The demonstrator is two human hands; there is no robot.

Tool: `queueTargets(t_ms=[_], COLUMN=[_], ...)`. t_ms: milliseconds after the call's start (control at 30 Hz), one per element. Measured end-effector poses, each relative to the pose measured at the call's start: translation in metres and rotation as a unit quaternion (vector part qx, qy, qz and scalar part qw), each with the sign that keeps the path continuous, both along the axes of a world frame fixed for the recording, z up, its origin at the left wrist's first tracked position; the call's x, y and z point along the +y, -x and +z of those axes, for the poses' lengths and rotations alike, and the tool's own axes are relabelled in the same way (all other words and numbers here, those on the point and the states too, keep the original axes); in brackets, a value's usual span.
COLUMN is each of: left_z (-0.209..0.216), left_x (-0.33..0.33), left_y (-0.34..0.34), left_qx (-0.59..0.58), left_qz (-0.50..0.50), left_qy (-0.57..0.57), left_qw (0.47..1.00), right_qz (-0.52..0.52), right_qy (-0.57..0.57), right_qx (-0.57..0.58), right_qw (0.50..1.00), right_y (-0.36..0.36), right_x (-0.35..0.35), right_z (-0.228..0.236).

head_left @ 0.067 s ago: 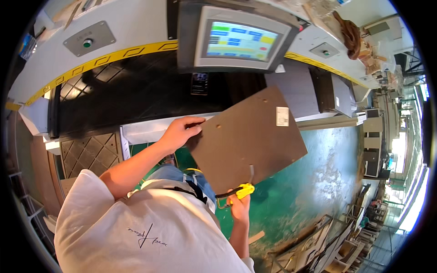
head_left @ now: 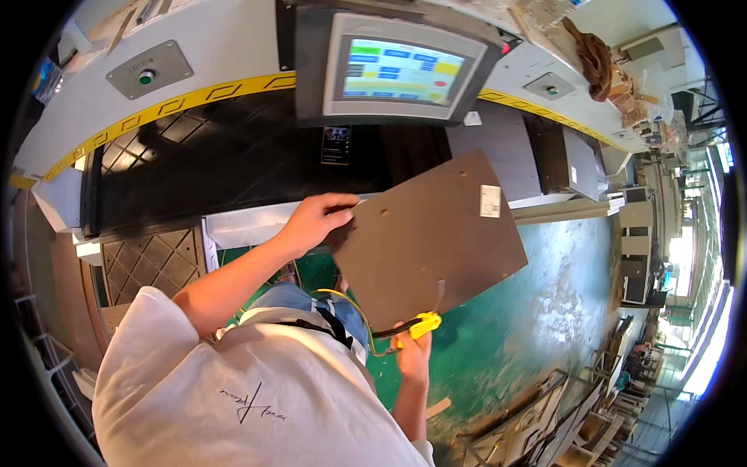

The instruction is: The person uses a yellow handheld air gun to blow air onto the surface of dark rectangular panels. They handle the panels one at a time, picking them up, positioning them on a machine platform, and blowing air across them before moving them to a stack.

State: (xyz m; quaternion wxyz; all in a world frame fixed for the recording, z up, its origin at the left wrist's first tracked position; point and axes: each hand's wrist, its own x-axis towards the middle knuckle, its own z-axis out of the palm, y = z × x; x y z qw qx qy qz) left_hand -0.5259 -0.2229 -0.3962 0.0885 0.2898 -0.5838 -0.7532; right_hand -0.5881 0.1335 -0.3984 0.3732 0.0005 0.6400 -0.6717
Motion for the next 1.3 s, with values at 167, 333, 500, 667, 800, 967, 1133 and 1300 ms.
queueTargets(t_ms=[167,333,500,667,800,967,1133,1300], left_z=[0.001,-0.019,-0.066,-0.115,-0.106,-0.093,-0.109,-0.110], left_x=[0.017,0.049,0.044,0.052,0.073,0.088,0.156,0.205], left_y=[0.136,0.167,0.052,-0.125,-0.254,-0.424,-0.653,-0.732], left_qx=[0.132,0.069,-0.051,-0.229,-0.347,-0.418,-0.621,-0.706], left_qz=[0.059,0.169,0.077,0.246,0.349,0.537,0.557,0.521], left_qy=[0.084,0.079,0.018,0.071,0.232,0.411,0.334,0.174], left_qw=[0.986,0.980,0.996,0.939,0.839,0.607,0.438,0.447], right_qz=[-0.115,-0.074,0.076,0.112,0.225,0.503,0.682,0.485], right_qy=[0.044,0.022,-0.041,-0.133,-0.091,-0.189,-0.310,0.014], right_qx=[-0.049,-0.023,0.072,0.138,0.157,0.124,-0.026,-0.267], right_qw=[0.991,0.997,0.994,0.975,0.957,0.834,0.662,0.832], right_y=[0.125,0.243,0.311,0.331,0.310,0.204,0.032,-0.070], right_x=[-0.024,-0.066,-0.100,-0.104,-0.074,-0.047,-0.160,-0.246], right_z=[0.003,-0.023,-0.022,-0.041,-0.061,-0.138,-0.062,-0.029])
